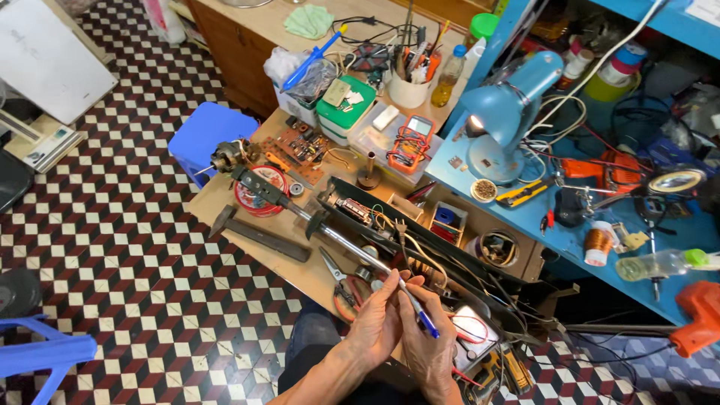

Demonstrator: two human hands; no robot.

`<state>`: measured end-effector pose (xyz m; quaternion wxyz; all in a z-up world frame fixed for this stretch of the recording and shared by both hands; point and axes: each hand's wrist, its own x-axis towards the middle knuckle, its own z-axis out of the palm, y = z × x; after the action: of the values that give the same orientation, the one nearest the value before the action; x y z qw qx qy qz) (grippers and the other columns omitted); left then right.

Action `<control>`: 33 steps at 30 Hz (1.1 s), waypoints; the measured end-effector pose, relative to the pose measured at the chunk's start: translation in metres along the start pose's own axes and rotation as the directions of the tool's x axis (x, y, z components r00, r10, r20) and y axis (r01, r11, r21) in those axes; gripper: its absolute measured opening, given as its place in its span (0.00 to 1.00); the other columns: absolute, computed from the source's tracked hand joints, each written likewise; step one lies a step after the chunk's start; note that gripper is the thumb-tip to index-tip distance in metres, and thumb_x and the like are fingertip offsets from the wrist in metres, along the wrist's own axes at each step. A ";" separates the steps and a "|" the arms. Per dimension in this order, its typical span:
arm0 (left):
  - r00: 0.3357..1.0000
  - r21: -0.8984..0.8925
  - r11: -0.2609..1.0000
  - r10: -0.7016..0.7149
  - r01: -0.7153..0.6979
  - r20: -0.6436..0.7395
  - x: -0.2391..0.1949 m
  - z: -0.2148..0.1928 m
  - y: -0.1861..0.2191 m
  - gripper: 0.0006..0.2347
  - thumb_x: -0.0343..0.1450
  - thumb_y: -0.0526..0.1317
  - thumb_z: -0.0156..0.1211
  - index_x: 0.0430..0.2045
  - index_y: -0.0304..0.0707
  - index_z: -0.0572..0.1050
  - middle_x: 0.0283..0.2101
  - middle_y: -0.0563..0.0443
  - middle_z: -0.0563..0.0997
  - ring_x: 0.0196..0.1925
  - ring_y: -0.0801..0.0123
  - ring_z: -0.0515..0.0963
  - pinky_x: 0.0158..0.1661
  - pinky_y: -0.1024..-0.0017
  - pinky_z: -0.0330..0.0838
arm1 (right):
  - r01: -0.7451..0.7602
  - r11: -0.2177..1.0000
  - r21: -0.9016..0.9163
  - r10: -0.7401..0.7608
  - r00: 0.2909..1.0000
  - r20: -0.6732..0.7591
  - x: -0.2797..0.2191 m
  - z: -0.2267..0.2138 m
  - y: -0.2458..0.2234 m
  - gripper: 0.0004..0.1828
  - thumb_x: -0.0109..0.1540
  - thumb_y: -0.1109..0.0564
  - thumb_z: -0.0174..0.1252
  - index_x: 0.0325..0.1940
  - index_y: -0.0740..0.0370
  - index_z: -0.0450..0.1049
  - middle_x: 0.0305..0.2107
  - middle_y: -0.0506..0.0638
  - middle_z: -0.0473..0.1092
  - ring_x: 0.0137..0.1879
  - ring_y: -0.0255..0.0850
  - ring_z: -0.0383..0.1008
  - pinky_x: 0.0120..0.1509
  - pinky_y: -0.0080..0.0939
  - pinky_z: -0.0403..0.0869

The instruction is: The person works on a disassembled electric fan motor and housing, connecting wires, using a multimeter to test continuity, and handling a power cord. They also write notes on a small white card while organizing tools on the workbench.

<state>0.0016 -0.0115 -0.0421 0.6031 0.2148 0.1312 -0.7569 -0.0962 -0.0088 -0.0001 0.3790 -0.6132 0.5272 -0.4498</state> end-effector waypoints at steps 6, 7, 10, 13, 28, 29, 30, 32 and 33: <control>0.988 0.055 0.990 -0.132 0.128 0.079 0.011 0.010 0.035 0.18 0.74 0.51 0.59 0.46 0.32 0.77 0.44 0.49 0.82 0.47 0.67 0.81 0.53 0.69 0.75 | -0.004 1.000 -0.025 0.003 0.999 -0.050 0.015 0.032 -0.005 0.10 0.62 0.63 0.63 0.47 0.65 0.76 0.36 0.53 0.79 0.42 0.35 0.80 0.46 0.33 0.77; 0.981 0.086 0.984 -0.164 0.156 0.102 0.015 0.012 0.043 0.19 0.75 0.52 0.58 0.47 0.32 0.78 0.44 0.48 0.83 0.47 0.67 0.81 0.53 0.70 0.75 | -0.023 1.000 -0.019 0.021 0.996 -0.089 0.020 0.039 -0.005 0.10 0.62 0.63 0.63 0.47 0.65 0.76 0.36 0.53 0.79 0.42 0.35 0.80 0.47 0.33 0.77; 0.960 0.148 0.957 -0.265 0.250 0.091 0.027 0.017 0.074 0.20 0.74 0.54 0.57 0.45 0.34 0.78 0.41 0.49 0.83 0.43 0.67 0.81 0.49 0.69 0.75 | -0.056 0.998 -0.032 0.051 0.988 -0.149 0.036 0.062 -0.002 0.11 0.61 0.64 0.64 0.48 0.66 0.76 0.39 0.53 0.80 0.44 0.34 0.80 0.48 0.33 0.78; 0.946 0.101 0.948 -0.311 0.302 0.087 0.046 0.015 0.110 0.20 0.75 0.53 0.57 0.47 0.30 0.78 0.41 0.49 0.83 0.45 0.68 0.81 0.51 0.71 0.76 | -0.112 0.988 -0.108 0.085 0.970 -0.230 0.050 0.092 0.009 0.13 0.59 0.64 0.65 0.48 0.67 0.77 0.38 0.55 0.80 0.44 0.36 0.80 0.49 0.33 0.77; 0.823 0.549 0.693 -0.568 0.467 0.017 0.160 0.036 0.193 0.15 0.73 0.51 0.59 0.40 0.36 0.76 0.40 0.46 0.83 0.41 0.65 0.82 0.42 0.62 0.79 | -0.058 0.998 -0.025 0.048 0.951 -0.307 0.104 0.127 0.146 0.18 0.64 0.64 0.57 0.58 0.69 0.75 0.45 0.61 0.78 0.51 0.40 0.79 0.57 0.40 0.73; 0.901 0.738 0.607 -0.433 0.294 -0.003 0.170 0.035 0.200 0.18 0.74 0.54 0.54 0.42 0.38 0.77 0.40 0.47 0.84 0.42 0.66 0.83 0.45 0.66 0.79 | -0.178 0.983 -0.033 0.167 0.963 -0.213 0.107 0.118 0.153 0.19 0.64 0.62 0.58 0.59 0.67 0.75 0.41 0.59 0.79 0.45 0.38 0.80 0.52 0.38 0.75; 0.958 0.882 0.455 -0.285 0.122 0.015 0.186 0.035 0.211 0.21 0.74 0.57 0.49 0.44 0.39 0.78 0.41 0.48 0.86 0.43 0.68 0.83 0.47 0.69 0.79 | -0.295 0.954 -0.050 0.288 0.951 -0.117 0.108 0.115 0.157 0.19 0.64 0.60 0.59 0.59 0.65 0.76 0.37 0.57 0.80 0.39 0.37 0.80 0.46 0.37 0.77; 0.993 0.992 0.066 0.068 -0.105 0.100 0.230 0.035 0.236 0.16 0.74 0.54 0.51 0.45 0.47 0.76 0.39 0.50 0.86 0.42 0.67 0.85 0.44 0.66 0.79 | -0.067 0.978 -0.198 -0.007 0.936 -0.353 0.092 0.116 0.157 0.18 0.64 0.57 0.60 0.57 0.65 0.76 0.36 0.53 0.80 0.38 0.33 0.80 0.47 0.34 0.77; 0.891 0.913 0.060 0.251 -0.403 0.378 0.258 0.036 0.246 0.15 0.73 0.50 0.57 0.45 0.40 0.76 0.42 0.47 0.85 0.45 0.60 0.84 0.46 0.63 0.76 | 0.027 0.958 -0.285 -0.157 0.883 -0.442 0.079 0.119 0.155 0.18 0.64 0.55 0.60 0.57 0.65 0.76 0.35 0.50 0.80 0.37 0.32 0.80 0.47 0.32 0.77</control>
<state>0.1875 -0.3078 -0.1206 0.4768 0.5313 -0.4790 -0.5108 -0.0277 -0.1125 -0.1701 0.1338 -0.5595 0.6285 -0.5235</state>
